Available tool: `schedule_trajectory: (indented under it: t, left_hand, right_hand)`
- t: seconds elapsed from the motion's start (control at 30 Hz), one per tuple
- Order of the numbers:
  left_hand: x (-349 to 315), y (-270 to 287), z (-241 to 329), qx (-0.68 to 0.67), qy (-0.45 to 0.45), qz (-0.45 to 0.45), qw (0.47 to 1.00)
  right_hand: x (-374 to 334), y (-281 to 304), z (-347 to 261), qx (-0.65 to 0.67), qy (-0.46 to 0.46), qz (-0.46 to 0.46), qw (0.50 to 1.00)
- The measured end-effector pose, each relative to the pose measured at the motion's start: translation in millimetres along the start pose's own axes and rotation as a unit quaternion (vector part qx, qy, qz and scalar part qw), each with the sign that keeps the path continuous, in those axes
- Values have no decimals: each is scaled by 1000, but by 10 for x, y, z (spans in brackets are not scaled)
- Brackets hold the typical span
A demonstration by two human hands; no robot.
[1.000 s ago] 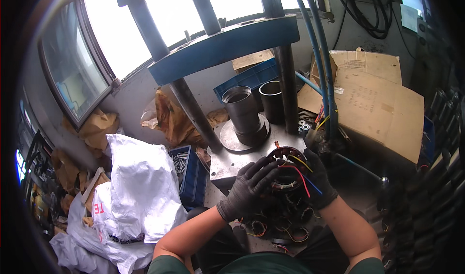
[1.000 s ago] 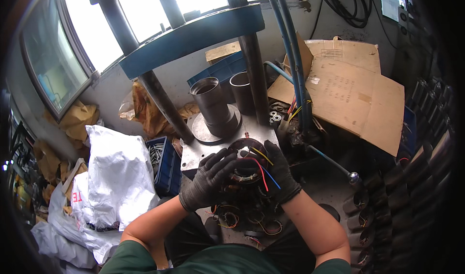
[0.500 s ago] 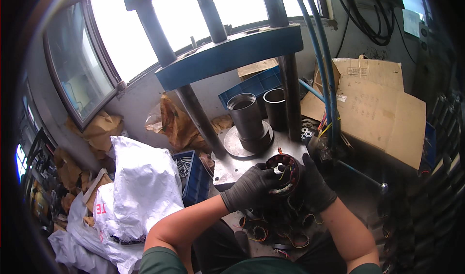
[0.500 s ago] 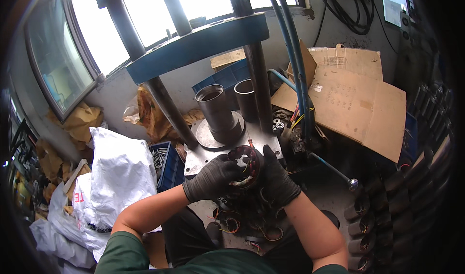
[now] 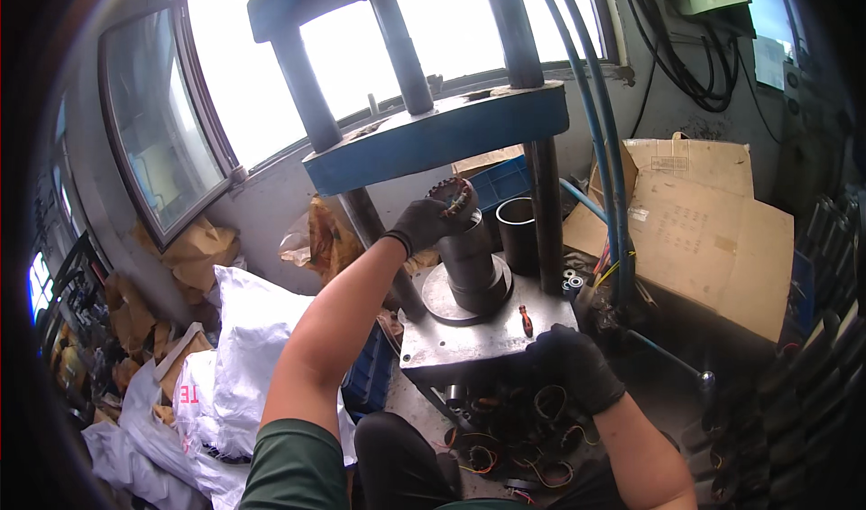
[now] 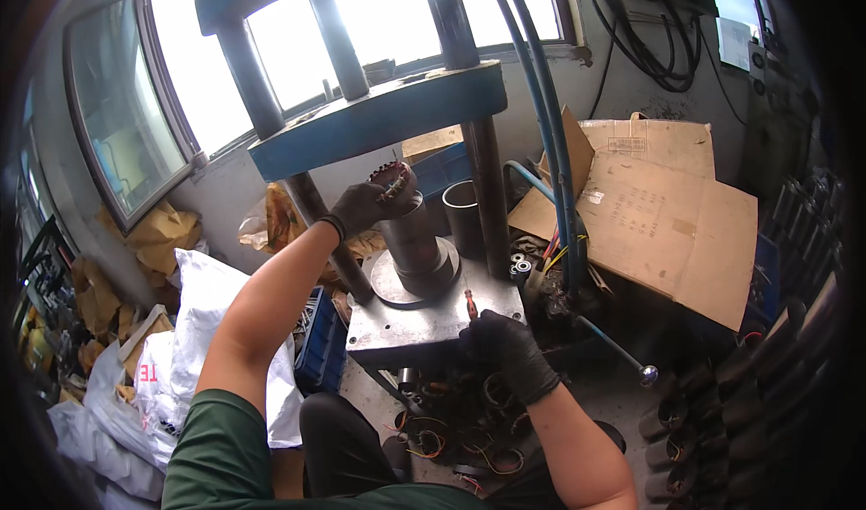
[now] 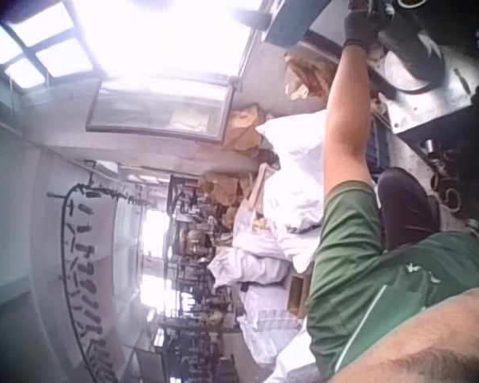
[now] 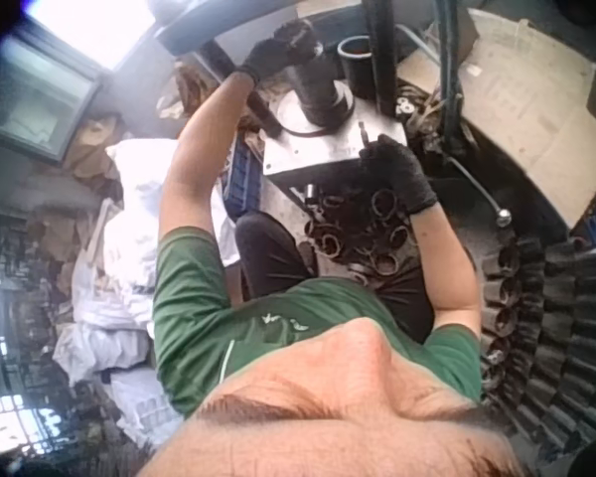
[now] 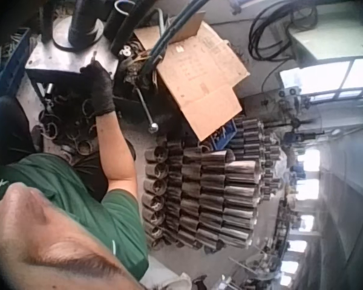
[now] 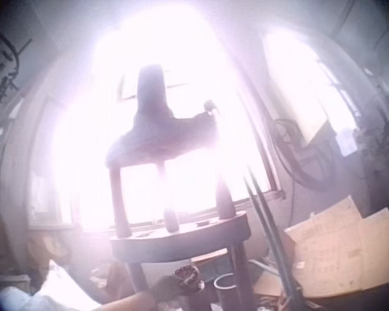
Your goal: The recorder is assembling an electric motor stator into a metal housing using a press and some protective wrapping.
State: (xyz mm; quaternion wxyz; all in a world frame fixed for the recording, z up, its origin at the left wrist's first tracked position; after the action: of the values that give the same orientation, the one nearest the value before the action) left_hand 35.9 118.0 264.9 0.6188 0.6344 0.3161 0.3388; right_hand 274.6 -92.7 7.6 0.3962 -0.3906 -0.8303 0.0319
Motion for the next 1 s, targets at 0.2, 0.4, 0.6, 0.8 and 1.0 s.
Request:
schedule_trajectory:
  t: [0.2,0.4,0.6,0.8,1.0]
  left_hand:
    - [255,-126,-402,-34,-43,-74,996]
    - [332,-52,-318,18,-34,-166,985]
    - [338,-207,-396,22,-12,-127,992]
    - [221,-184,-239,10,-17,-47,999]
    - [302,-257,-384,10,-13,-65,998]
  right_hand:
    - [245,-713,-465,82,-135,167,973]
    - [239,-729,-487,28,-179,174,968]
    - [217,-723,-365,-3,-215,198,956]
    - [187,-712,-286,-17,-236,187,954]
    - [184,-722,-238,-57,-252,141,956]
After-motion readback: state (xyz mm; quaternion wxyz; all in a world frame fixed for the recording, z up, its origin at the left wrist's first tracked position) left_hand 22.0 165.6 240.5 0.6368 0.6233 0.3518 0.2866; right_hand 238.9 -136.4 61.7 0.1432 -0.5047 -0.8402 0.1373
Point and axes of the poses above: each hand's wrist, its own x-axis towards the middle knuckle, its own y-axis out of the back of the hand, z = x × y, the point moved 3 cm from there along x, towards the middle knuckle, and after that the axes turned 15 degrees about -z, right-handed, at the moved point
